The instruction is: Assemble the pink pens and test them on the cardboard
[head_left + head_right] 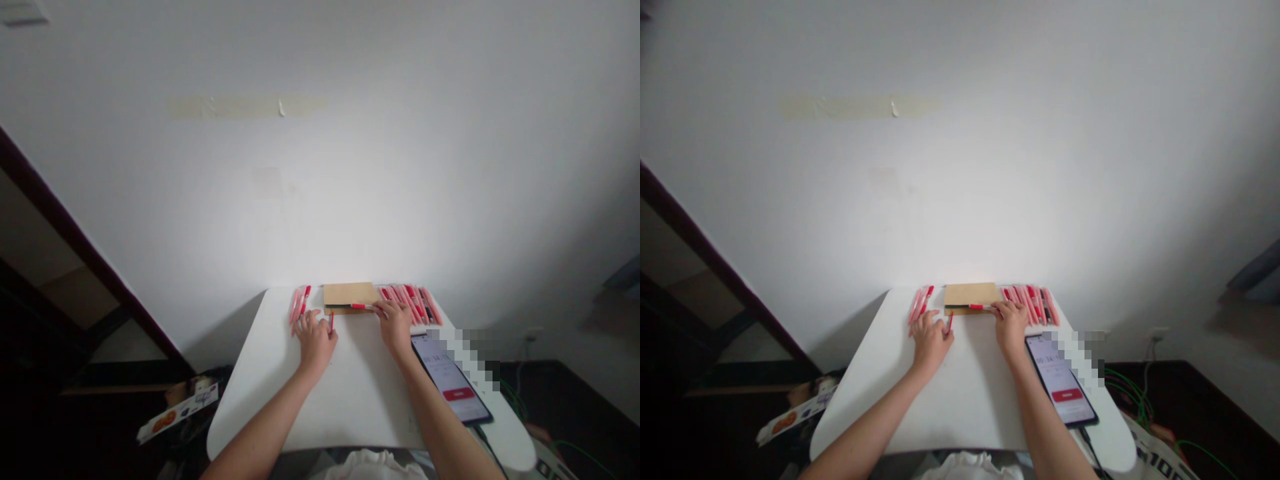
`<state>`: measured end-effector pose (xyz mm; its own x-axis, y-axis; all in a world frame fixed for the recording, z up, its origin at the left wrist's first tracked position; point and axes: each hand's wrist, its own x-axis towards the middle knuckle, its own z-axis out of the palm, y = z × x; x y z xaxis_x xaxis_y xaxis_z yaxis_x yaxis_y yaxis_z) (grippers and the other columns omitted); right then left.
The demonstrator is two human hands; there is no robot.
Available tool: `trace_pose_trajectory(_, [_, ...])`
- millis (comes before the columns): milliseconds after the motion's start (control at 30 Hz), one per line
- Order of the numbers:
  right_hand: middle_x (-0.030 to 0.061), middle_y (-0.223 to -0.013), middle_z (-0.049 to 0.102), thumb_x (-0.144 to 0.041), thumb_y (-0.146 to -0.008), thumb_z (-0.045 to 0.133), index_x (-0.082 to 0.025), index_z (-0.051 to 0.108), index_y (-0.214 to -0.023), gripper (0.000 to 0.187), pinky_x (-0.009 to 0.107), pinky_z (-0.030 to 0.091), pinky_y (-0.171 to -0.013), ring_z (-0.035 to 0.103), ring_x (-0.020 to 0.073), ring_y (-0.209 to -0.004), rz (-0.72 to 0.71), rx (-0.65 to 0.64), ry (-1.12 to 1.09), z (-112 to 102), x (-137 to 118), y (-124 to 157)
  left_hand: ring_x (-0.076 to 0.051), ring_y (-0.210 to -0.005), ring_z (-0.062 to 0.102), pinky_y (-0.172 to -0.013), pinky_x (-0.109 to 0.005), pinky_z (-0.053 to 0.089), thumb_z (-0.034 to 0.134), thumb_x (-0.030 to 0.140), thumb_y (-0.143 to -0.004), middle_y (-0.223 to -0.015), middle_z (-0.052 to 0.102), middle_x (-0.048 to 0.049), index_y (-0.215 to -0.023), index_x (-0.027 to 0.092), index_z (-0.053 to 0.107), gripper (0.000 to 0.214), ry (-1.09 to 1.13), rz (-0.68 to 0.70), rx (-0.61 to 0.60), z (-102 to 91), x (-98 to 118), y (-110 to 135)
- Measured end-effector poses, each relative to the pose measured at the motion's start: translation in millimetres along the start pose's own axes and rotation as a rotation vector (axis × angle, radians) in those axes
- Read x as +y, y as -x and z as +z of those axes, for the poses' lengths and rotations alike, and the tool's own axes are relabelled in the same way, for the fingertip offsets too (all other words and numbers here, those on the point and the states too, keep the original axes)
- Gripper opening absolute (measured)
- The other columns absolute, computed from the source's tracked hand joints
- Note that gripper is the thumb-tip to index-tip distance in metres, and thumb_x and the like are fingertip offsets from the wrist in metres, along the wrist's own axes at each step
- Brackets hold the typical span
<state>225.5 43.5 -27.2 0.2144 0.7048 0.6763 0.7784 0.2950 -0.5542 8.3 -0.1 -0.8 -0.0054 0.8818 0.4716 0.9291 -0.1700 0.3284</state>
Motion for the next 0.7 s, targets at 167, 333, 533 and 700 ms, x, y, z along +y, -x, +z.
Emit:
trace_pose_trajectory(167, [0.0089,-0.092,0.074,-0.038,-0.094,0.051,-0.025,0.078,-0.089,0.031,0.040,0.034,-0.086,0.052,0.0282,-0.098,-0.047,-0.037,-0.001,2.4,-2.3,1.1,-0.028,-0.121,0.048,-0.107,-0.053,0.034,0.069,0.020,-0.078,-0.121,0.057,-0.0095,-0.077,0.020,0.065,0.004,0.032,0.030,0.048,2.9,-2.4,-1.4])
trace_pose_trajectory(333, [0.0053,-0.095,0.074,-0.030,-0.090,0.058,-0.031,0.078,-0.091,0.020,0.043,0.037,-0.088,0.052,0.0289,-0.100,-0.107,-0.186,-0.020,-0.1,-11.0,3.0,-0.028,-0.126,0.045,-0.111,-0.051,0.033,0.069,0.025,-0.081,-0.123,0.054,-0.0099,-0.088,0.024,0.071,0.008,0.070,0.052,0.114,-3.7,-1.9,-3.2])
trace_pose_trajectory(533, [0.0046,-0.099,0.074,-0.027,-0.087,0.059,-0.034,0.078,-0.093,0.020,0.048,0.037,-0.091,0.051,0.0300,-0.103,-0.125,-0.286,-0.023,-3.0,-16.3,4.6,-0.032,-0.129,0.043,-0.112,-0.059,0.027,0.076,0.028,-0.075,-0.133,0.053,-0.0065,-0.088,0.032,0.077,0.014,0.112,0.028,0.030,-6.6,-0.4,-2.3])
trace_pose_trajectory(700, [0.0033,-0.101,0.075,-0.025,-0.086,0.061,-0.033,0.078,-0.091,0.019,0.047,0.037,-0.091,0.050,0.0304,-0.105,-0.139,-0.329,-0.017,-2.3,-15.5,4.8,-0.034,-0.132,0.039,-0.112,-0.060,0.026,0.079,0.027,-0.072,-0.139,0.053,-0.0027,-0.086,0.035,0.078,0.016,0.128,0.030,-0.015,-4.4,-0.2,-2.8])
